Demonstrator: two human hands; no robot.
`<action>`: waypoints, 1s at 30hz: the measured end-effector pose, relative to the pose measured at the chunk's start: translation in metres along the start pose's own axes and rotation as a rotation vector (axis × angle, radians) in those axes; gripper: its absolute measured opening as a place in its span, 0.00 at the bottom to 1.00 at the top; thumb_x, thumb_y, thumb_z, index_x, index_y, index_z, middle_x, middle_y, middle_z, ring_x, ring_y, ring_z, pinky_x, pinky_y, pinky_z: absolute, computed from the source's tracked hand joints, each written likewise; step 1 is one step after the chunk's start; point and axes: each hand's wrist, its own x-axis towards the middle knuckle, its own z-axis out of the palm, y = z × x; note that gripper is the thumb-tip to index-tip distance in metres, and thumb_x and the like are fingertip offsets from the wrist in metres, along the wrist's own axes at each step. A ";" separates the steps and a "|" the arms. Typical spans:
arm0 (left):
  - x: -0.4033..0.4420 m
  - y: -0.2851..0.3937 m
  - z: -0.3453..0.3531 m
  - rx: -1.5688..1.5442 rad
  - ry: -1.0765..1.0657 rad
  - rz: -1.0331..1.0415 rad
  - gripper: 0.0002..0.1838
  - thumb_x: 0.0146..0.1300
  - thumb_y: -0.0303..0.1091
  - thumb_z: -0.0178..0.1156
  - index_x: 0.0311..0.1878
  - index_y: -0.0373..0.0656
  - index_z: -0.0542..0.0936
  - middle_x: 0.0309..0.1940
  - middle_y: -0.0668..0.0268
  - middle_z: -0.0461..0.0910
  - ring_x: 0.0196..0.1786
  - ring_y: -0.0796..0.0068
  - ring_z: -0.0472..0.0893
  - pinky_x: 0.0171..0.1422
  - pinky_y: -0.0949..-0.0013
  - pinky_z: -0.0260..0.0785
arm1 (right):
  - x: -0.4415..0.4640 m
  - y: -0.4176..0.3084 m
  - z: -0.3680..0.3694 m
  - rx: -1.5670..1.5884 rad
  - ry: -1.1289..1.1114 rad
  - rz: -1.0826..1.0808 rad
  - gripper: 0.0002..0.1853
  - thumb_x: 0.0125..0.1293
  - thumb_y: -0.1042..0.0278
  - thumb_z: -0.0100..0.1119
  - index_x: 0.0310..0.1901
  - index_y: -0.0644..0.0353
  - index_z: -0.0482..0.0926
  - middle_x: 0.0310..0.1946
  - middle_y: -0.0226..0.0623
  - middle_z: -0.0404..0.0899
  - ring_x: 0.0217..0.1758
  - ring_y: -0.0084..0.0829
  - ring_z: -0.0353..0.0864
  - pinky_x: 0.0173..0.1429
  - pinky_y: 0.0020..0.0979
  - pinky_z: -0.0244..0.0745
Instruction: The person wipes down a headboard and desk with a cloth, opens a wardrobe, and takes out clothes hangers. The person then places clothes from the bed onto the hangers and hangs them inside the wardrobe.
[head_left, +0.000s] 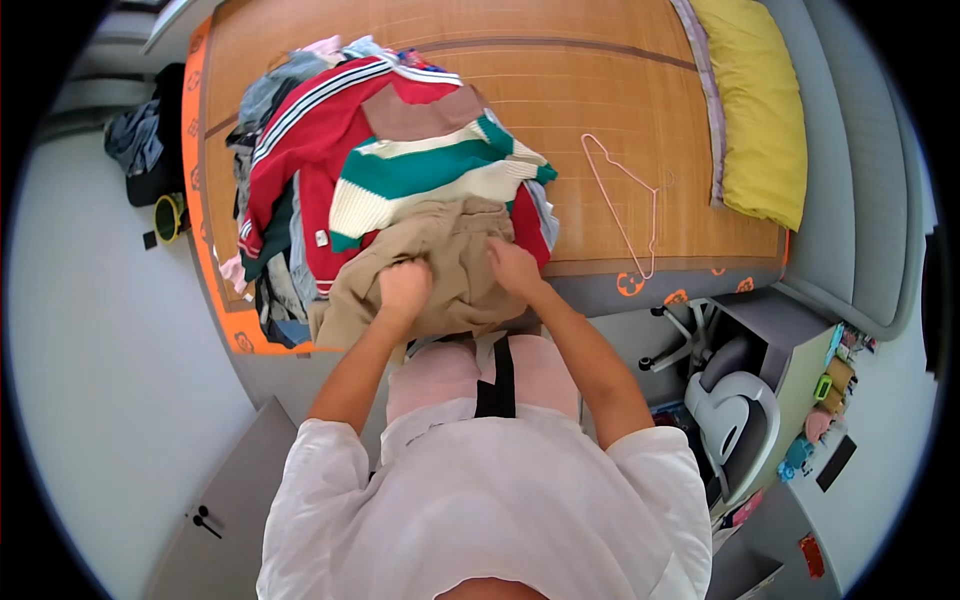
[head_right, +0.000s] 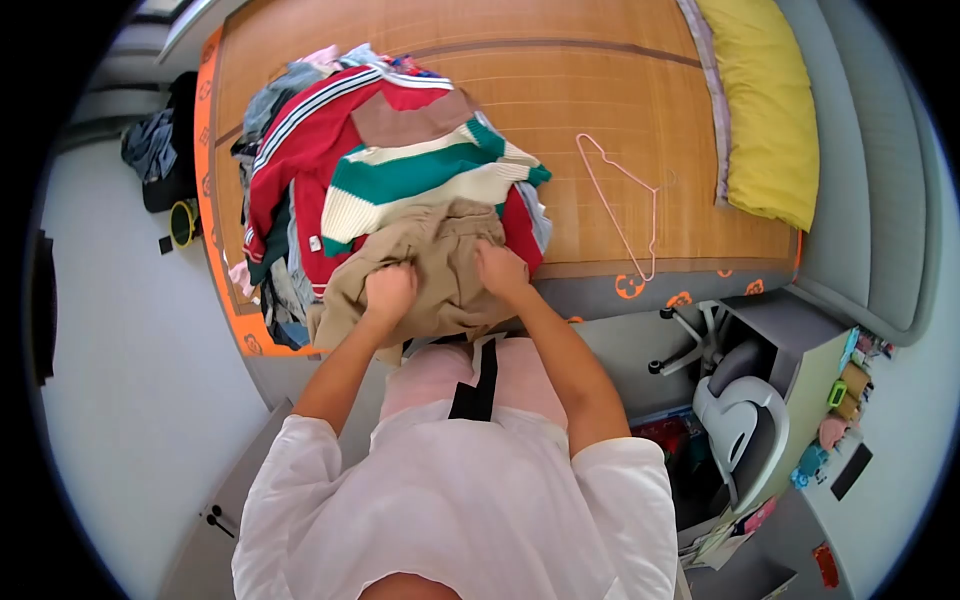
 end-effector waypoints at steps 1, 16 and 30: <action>0.010 0.024 -0.014 -0.060 0.035 0.021 0.06 0.61 0.36 0.57 0.33 0.45 0.78 0.29 0.58 0.85 0.32 0.57 0.86 0.39 0.54 0.77 | 0.003 0.015 -0.011 0.061 0.114 -0.001 0.16 0.70 0.62 0.52 0.56 0.56 0.77 0.41 0.53 0.83 0.46 0.56 0.81 0.50 0.51 0.75; 0.186 0.269 0.032 -0.180 0.012 0.450 0.06 0.58 0.29 0.57 0.39 0.42 0.78 0.40 0.58 0.78 0.48 0.58 0.80 0.50 0.58 0.74 | 0.035 0.294 -0.187 -0.027 0.661 0.629 0.10 0.63 0.71 0.59 0.46 0.60 0.78 0.44 0.48 0.79 0.51 0.49 0.78 0.52 0.47 0.75; 0.160 0.222 0.031 -0.199 0.026 0.254 0.06 0.60 0.29 0.58 0.39 0.41 0.79 0.36 0.58 0.78 0.43 0.56 0.80 0.44 0.56 0.74 | 0.067 0.261 -0.178 0.162 0.531 0.602 0.07 0.59 0.70 0.64 0.37 0.61 0.79 0.30 0.44 0.79 0.35 0.42 0.81 0.42 0.41 0.75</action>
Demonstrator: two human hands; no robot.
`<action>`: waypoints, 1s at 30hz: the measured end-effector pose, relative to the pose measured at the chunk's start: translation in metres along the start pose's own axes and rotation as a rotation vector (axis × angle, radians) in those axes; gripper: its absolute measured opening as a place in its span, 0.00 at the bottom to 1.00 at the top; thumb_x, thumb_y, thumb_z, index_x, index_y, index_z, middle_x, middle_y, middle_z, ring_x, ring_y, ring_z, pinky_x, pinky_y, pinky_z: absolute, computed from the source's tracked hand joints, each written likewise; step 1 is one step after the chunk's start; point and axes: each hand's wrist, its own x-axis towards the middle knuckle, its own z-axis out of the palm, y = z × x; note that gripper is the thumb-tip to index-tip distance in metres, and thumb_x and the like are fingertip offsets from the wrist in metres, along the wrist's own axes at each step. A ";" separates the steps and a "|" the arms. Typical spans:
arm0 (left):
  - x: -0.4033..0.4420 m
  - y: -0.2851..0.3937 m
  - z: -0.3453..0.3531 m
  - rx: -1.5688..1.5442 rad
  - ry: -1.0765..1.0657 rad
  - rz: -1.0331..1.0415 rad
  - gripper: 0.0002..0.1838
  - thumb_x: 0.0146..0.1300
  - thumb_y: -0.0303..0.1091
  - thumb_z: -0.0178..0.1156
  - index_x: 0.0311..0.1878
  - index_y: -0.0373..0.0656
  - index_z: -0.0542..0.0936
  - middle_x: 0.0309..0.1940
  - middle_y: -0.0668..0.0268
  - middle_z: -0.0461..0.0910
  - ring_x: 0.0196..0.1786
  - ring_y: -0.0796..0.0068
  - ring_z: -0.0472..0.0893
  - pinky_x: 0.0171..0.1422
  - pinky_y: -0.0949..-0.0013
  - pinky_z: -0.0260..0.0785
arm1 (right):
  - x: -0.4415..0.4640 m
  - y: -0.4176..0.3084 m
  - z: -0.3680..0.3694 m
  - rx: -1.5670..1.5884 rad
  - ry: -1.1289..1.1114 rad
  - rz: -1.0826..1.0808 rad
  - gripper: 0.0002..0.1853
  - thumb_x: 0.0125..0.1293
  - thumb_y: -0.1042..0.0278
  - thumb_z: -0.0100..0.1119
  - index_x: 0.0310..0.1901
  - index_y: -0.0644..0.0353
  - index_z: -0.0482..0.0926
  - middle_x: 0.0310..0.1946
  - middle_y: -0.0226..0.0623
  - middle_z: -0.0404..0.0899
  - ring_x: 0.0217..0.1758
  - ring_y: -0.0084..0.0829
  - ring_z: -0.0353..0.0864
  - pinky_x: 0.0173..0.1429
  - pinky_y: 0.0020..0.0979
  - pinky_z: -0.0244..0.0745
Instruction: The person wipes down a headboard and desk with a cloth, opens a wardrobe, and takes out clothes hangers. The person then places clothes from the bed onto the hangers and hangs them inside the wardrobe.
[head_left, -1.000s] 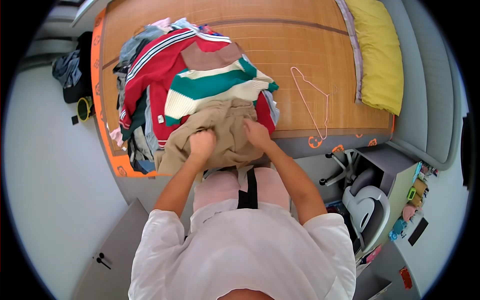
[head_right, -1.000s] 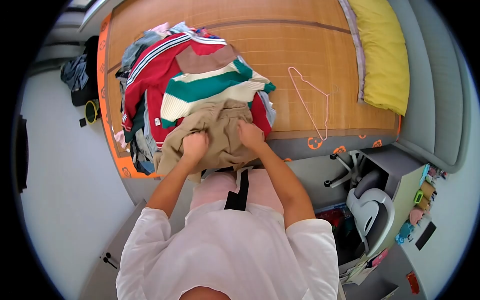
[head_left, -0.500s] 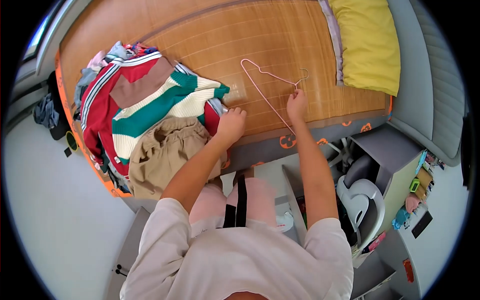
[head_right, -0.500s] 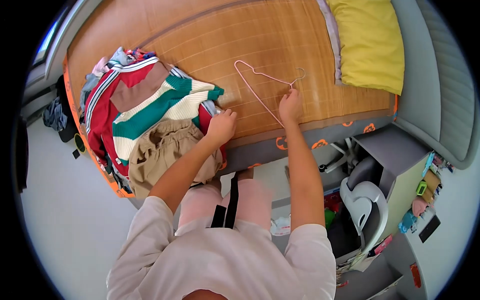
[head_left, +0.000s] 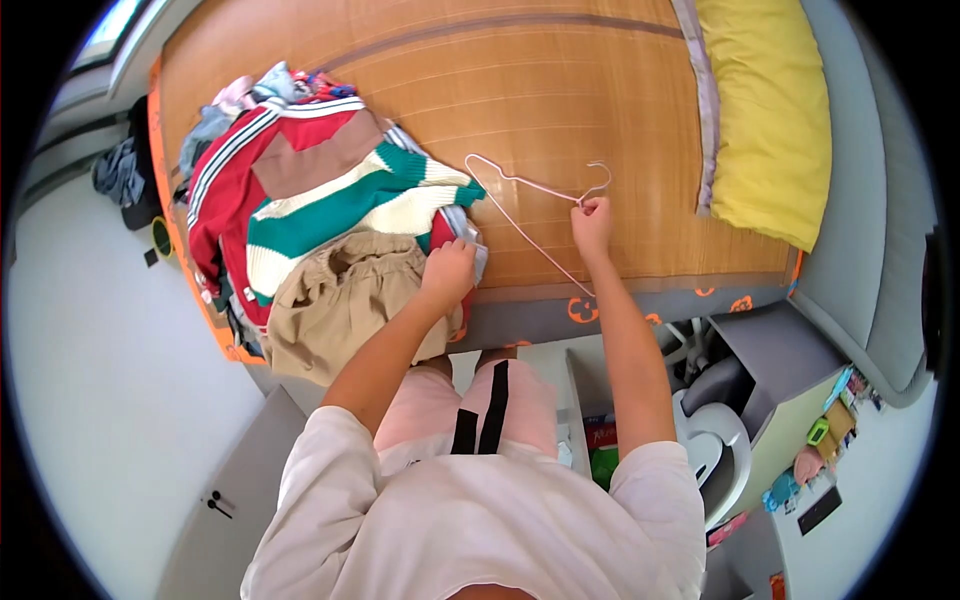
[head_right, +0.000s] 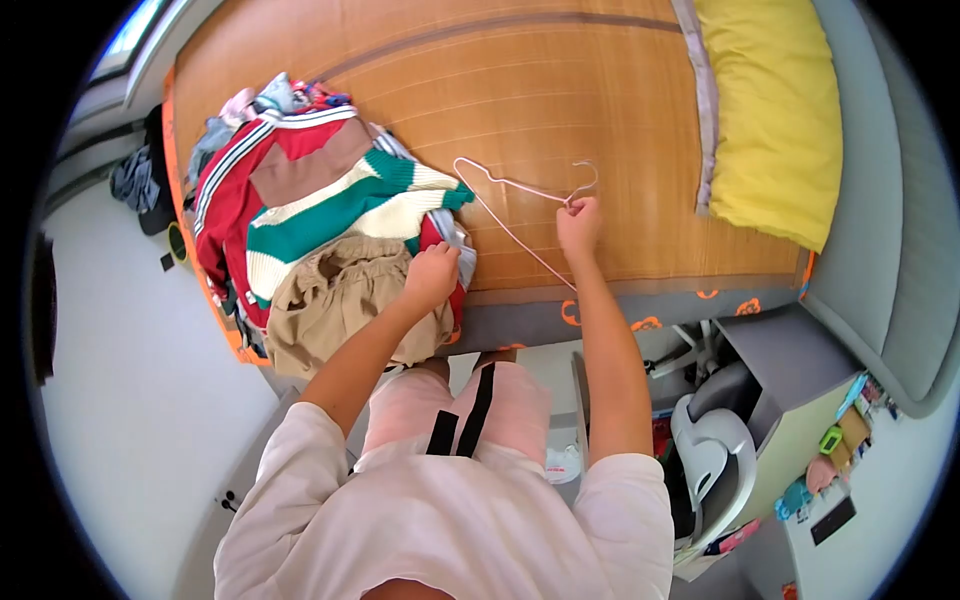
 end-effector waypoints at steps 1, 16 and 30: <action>-0.006 -0.005 -0.005 0.013 0.013 -0.015 0.06 0.60 0.29 0.58 0.39 0.41 0.79 0.36 0.58 0.78 0.43 0.56 0.80 0.44 0.56 0.74 | -0.006 -0.001 0.018 0.297 -0.025 -0.046 0.07 0.64 0.67 0.63 0.36 0.62 0.81 0.27 0.38 0.78 0.33 0.33 0.78 0.40 0.36 0.74; -0.138 -0.128 -0.105 0.639 0.105 -0.310 0.09 0.58 0.32 0.58 0.42 0.47 0.80 0.42 0.66 0.74 0.48 0.67 0.75 0.50 0.63 0.66 | -0.117 -0.153 -0.028 0.224 -0.060 -0.691 0.13 0.72 0.62 0.55 0.36 0.63 0.81 0.31 0.46 0.79 0.38 0.45 0.78 0.44 0.42 0.70; -0.177 -0.090 -0.145 0.537 0.350 -0.063 0.09 0.58 0.34 0.55 0.39 0.44 0.79 0.39 0.63 0.75 0.49 0.65 0.74 0.55 0.63 0.66 | -0.214 -0.236 0.009 0.447 -0.206 -1.052 0.12 0.71 0.67 0.55 0.30 0.64 0.73 0.29 0.45 0.74 0.35 0.49 0.72 0.41 0.46 0.65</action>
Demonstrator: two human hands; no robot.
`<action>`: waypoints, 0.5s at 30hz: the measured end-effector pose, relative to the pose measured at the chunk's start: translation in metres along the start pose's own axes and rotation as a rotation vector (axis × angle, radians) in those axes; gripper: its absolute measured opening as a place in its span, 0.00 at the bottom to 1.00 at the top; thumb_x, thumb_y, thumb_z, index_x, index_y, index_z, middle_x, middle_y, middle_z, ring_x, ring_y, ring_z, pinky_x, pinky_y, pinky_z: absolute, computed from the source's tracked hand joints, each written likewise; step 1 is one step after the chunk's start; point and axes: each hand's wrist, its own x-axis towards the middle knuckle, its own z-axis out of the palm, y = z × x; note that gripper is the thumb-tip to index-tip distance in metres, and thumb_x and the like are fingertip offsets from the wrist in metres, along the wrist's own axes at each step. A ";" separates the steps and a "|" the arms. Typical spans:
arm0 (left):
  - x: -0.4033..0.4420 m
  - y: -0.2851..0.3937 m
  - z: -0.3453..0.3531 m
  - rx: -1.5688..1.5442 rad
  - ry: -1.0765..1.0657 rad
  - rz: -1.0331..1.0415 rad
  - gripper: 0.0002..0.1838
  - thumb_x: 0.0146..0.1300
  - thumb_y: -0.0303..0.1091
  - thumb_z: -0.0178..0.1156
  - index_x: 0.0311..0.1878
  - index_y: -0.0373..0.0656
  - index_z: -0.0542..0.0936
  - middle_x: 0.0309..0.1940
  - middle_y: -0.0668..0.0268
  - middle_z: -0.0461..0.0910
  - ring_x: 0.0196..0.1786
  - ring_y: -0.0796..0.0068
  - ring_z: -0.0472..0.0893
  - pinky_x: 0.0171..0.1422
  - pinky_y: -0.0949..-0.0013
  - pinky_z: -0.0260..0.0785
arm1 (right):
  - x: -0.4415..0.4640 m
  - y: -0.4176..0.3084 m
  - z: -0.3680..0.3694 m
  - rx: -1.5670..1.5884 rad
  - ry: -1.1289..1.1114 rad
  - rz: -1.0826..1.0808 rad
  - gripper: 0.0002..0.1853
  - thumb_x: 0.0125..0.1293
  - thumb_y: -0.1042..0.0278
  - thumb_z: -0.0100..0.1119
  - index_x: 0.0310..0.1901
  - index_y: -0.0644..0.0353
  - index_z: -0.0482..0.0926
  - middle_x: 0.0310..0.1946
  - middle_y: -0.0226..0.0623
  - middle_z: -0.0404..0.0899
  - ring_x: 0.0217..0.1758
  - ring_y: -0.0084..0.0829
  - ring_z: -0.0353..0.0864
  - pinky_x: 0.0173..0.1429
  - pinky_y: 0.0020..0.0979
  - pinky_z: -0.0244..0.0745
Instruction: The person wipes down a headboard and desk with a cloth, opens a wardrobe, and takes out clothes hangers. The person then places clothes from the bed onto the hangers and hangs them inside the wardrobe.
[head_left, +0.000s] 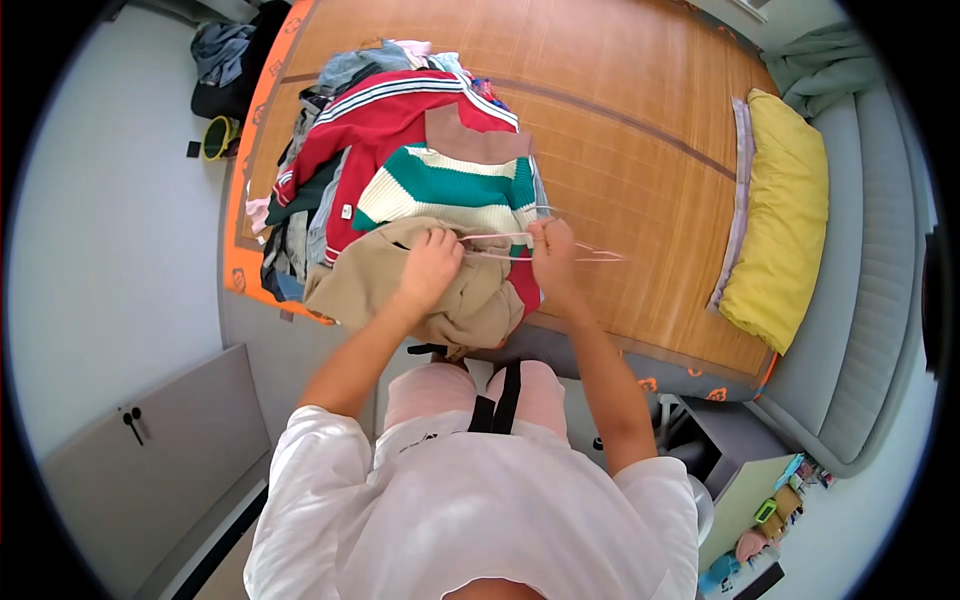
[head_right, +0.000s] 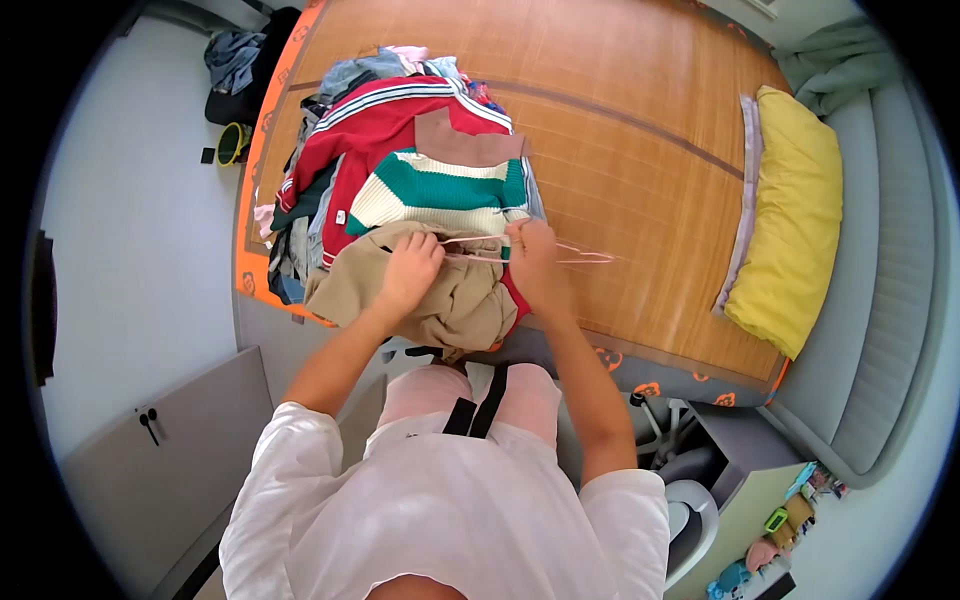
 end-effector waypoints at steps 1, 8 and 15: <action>-0.003 0.002 -0.008 0.002 0.004 -0.005 0.09 0.58 0.34 0.55 0.39 0.44 0.79 0.39 0.63 0.75 0.49 0.65 0.74 0.55 0.63 0.66 | -0.001 -0.006 0.011 0.001 -0.002 -0.007 0.12 0.71 0.67 0.55 0.30 0.64 0.73 0.29 0.45 0.74 0.35 0.49 0.72 0.41 0.46 0.65; -0.042 0.008 -0.033 -0.292 0.317 0.155 0.11 0.58 0.35 0.57 0.41 0.40 0.77 0.39 0.61 0.74 0.45 0.61 0.74 0.54 0.60 0.68 | -0.017 -0.037 0.078 0.217 -0.240 -0.015 0.13 0.71 0.66 0.56 0.31 0.67 0.77 0.28 0.47 0.76 0.33 0.46 0.74 0.40 0.42 0.69; -0.064 -0.036 -0.053 -0.245 0.551 -0.257 0.15 0.66 0.44 0.58 0.43 0.41 0.76 0.37 0.58 0.75 0.43 0.62 0.75 0.50 0.58 0.68 | -0.027 -0.068 0.093 0.444 -0.337 0.454 0.16 0.76 0.64 0.52 0.33 0.67 0.78 0.28 0.38 0.78 0.32 0.26 0.75 0.38 0.30 0.71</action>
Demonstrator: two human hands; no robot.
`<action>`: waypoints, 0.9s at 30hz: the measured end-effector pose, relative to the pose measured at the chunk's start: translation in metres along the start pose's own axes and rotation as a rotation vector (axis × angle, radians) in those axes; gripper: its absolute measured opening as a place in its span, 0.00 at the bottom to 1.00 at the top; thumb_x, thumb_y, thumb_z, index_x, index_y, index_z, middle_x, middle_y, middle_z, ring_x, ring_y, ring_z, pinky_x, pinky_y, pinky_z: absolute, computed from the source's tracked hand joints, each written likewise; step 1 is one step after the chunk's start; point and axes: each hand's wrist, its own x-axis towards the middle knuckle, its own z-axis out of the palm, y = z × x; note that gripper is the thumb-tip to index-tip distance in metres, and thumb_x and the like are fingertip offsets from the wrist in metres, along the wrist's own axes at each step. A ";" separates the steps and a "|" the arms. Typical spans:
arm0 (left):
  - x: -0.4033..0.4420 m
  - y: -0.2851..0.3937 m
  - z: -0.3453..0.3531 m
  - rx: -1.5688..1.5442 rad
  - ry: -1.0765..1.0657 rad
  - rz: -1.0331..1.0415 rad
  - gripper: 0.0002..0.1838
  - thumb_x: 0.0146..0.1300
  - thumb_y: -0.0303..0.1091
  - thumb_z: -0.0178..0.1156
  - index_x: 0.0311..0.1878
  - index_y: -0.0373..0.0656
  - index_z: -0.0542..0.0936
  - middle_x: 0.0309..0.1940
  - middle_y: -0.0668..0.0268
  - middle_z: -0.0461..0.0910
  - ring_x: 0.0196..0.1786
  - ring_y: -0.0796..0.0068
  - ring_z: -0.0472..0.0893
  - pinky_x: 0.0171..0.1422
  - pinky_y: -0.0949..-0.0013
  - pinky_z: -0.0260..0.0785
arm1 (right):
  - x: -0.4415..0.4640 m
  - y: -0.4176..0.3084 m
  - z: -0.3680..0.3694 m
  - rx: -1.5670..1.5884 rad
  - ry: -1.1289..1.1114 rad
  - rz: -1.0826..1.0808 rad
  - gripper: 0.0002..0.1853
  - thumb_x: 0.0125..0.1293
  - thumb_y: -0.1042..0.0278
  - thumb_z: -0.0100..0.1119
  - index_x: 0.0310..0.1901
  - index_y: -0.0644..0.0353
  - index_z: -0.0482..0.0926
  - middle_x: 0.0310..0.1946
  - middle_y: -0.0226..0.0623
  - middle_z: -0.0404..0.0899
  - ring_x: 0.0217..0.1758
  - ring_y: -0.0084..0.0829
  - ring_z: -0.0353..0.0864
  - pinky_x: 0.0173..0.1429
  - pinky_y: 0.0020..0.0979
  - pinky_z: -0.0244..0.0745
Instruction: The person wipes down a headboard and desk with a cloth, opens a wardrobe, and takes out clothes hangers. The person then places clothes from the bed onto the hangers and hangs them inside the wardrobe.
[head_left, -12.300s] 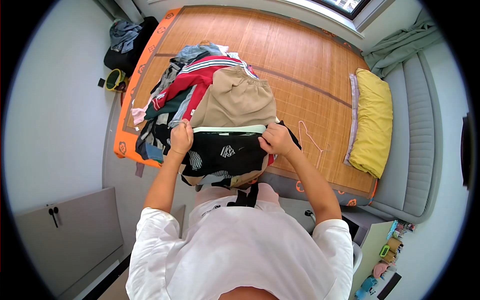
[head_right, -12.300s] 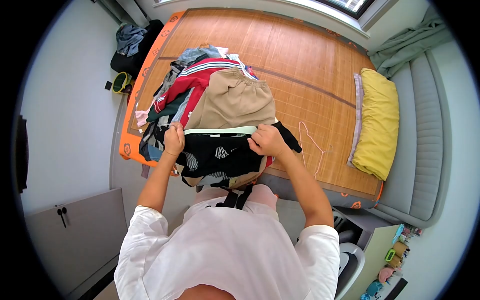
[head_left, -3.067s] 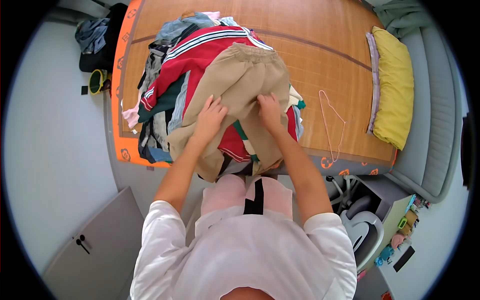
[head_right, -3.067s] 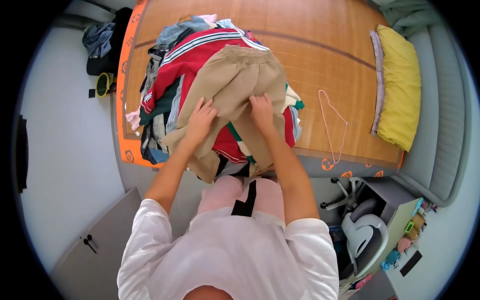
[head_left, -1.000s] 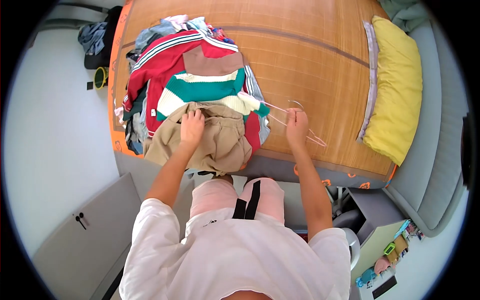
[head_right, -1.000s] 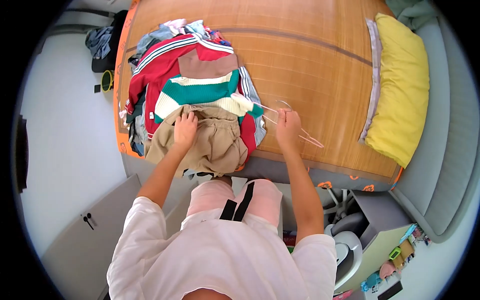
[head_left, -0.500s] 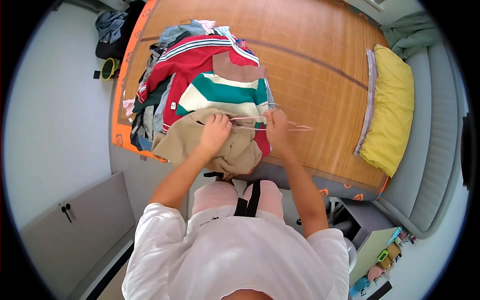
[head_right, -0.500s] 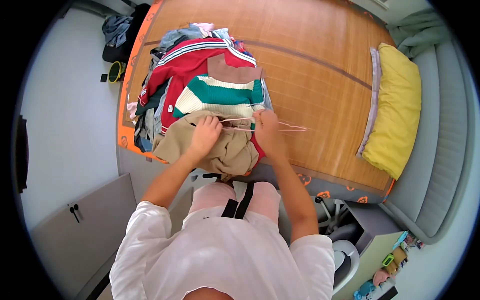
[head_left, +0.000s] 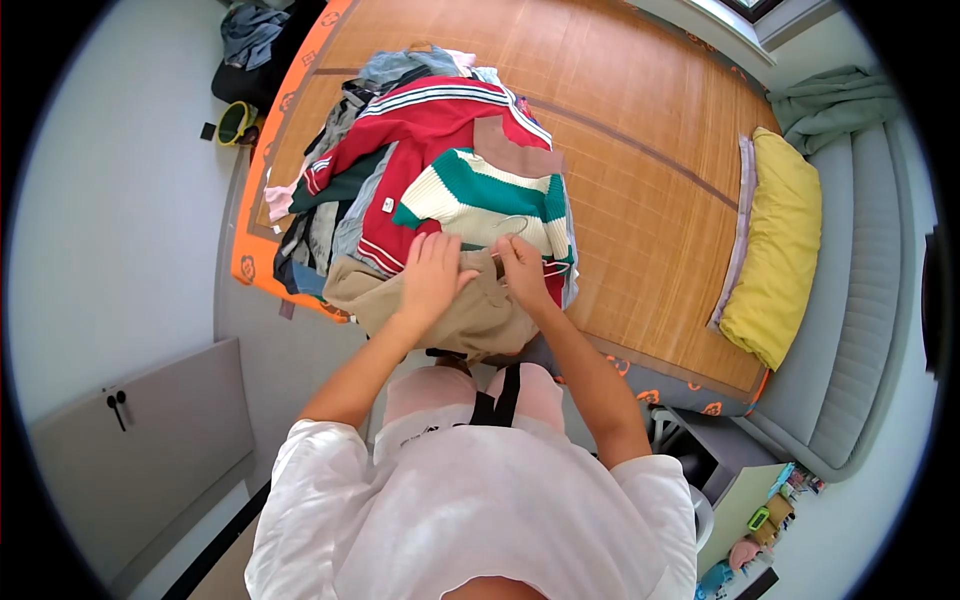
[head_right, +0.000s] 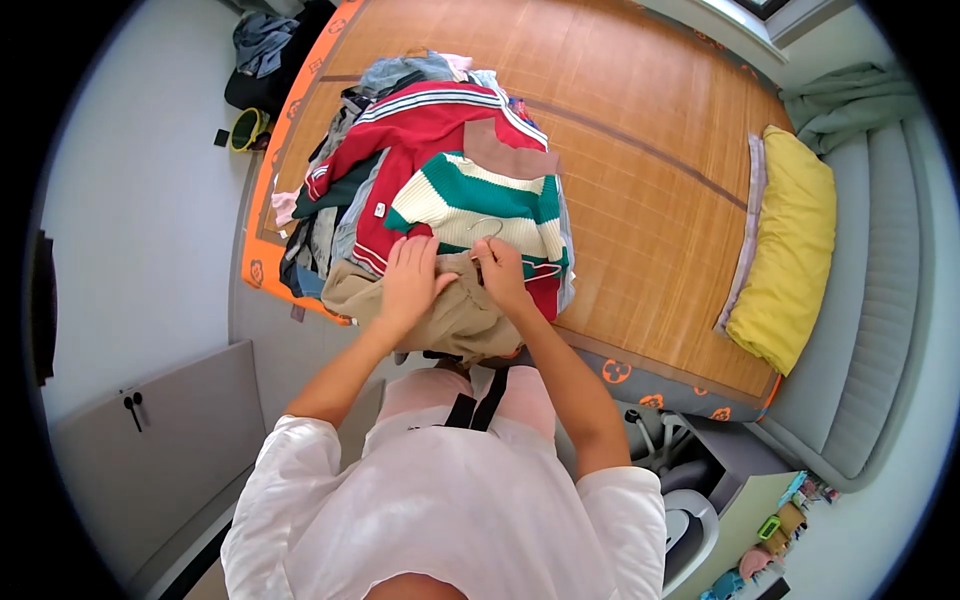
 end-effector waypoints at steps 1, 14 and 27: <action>-0.014 -0.014 0.005 0.039 -0.171 -0.014 0.13 0.66 0.43 0.58 0.41 0.42 0.76 0.34 0.60 0.74 0.41 0.63 0.76 0.48 0.58 0.68 | 0.000 -0.007 0.005 -0.005 -0.001 -0.004 0.16 0.76 0.64 0.52 0.33 0.67 0.78 0.28 0.38 0.78 0.32 0.26 0.75 0.38 0.30 0.71; -0.019 -0.031 -0.006 -0.258 -0.194 -0.290 0.09 0.71 0.38 0.53 0.38 0.43 0.73 0.28 0.59 0.76 0.33 0.54 0.80 0.36 0.50 0.70 | 0.001 -0.038 0.082 -0.131 0.038 -0.345 0.07 0.75 0.68 0.49 0.44 0.63 0.71 0.30 0.41 0.73 0.34 0.37 0.74 0.42 0.34 0.70; -0.028 -0.104 -0.044 -0.451 -0.093 -0.470 0.20 0.68 0.53 0.59 0.38 0.42 0.77 0.32 0.51 0.81 0.34 0.46 0.81 0.35 0.50 0.71 | -0.017 -0.070 0.130 -0.629 -0.026 -0.391 0.15 0.61 0.63 0.64 0.46 0.62 0.80 0.40 0.49 0.81 0.43 0.49 0.78 0.54 0.43 0.70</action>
